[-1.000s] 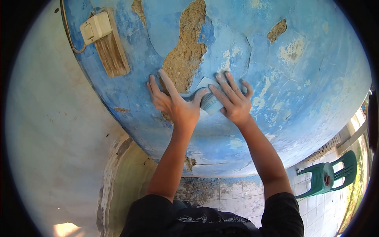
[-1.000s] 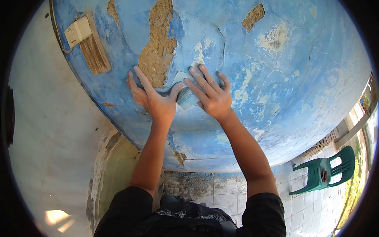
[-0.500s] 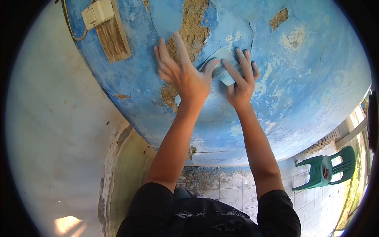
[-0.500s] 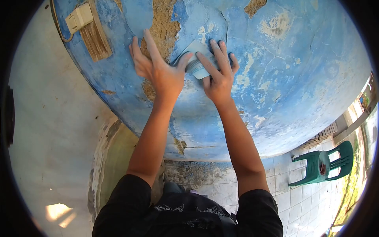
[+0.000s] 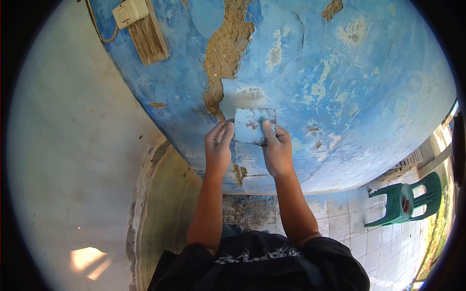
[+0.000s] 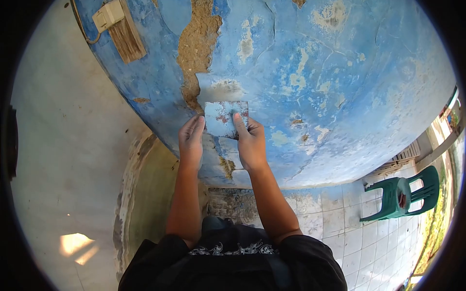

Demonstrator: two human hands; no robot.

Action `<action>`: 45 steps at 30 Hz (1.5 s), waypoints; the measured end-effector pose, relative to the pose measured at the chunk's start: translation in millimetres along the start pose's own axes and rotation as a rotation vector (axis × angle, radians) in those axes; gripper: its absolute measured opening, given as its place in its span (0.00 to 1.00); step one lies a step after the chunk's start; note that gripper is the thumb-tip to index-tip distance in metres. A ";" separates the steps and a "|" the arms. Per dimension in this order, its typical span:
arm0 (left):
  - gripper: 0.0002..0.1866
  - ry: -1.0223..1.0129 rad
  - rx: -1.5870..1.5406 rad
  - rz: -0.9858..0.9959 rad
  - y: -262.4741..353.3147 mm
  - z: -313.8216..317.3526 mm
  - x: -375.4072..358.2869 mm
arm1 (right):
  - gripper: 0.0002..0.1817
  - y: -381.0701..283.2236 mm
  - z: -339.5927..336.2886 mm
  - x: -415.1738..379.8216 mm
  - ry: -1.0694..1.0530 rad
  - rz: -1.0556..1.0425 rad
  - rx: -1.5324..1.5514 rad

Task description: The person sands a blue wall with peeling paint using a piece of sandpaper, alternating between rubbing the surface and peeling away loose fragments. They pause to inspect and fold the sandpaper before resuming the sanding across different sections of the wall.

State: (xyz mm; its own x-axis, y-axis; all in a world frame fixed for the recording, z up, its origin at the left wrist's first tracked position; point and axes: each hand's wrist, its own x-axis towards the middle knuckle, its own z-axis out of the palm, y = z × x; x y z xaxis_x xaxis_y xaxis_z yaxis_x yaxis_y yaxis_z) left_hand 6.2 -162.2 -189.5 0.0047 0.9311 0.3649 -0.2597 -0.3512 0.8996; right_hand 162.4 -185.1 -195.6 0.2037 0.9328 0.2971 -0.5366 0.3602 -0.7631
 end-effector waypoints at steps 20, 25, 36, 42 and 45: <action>0.14 0.035 0.199 0.050 9.3 -29.3 -34.3 | 0.26 38.1 31.2 -33.3 0.075 -0.045 -0.355; 0.13 -0.056 0.141 0.159 4.5 -31.8 -23.5 | 0.36 28.6 31.9 -36.3 0.200 -0.457 -0.890; 0.23 -0.337 -0.155 0.094 -5.3 -32.6 22.4 | 0.47 45.9 15.6 -10.0 0.002 0.075 0.102; 0.28 -0.308 -0.432 -0.031 -19.2 -31.6 28.3 | 0.36 82.3 34.9 -6.3 -0.071 -0.255 0.003; 0.24 -0.320 -0.516 -0.146 -28.6 -33.3 23.6 | 0.18 65.1 52.1 -0.6 0.071 -0.283 -0.074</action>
State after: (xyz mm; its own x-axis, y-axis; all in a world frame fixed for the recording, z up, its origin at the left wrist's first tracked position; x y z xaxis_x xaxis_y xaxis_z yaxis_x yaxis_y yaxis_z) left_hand -18.5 -126.9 -214.6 0.3438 0.8621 0.3723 -0.6672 -0.0547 0.7429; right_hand 84.7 -162.4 -215.5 0.3953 0.7922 0.4649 -0.3893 0.6029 -0.6964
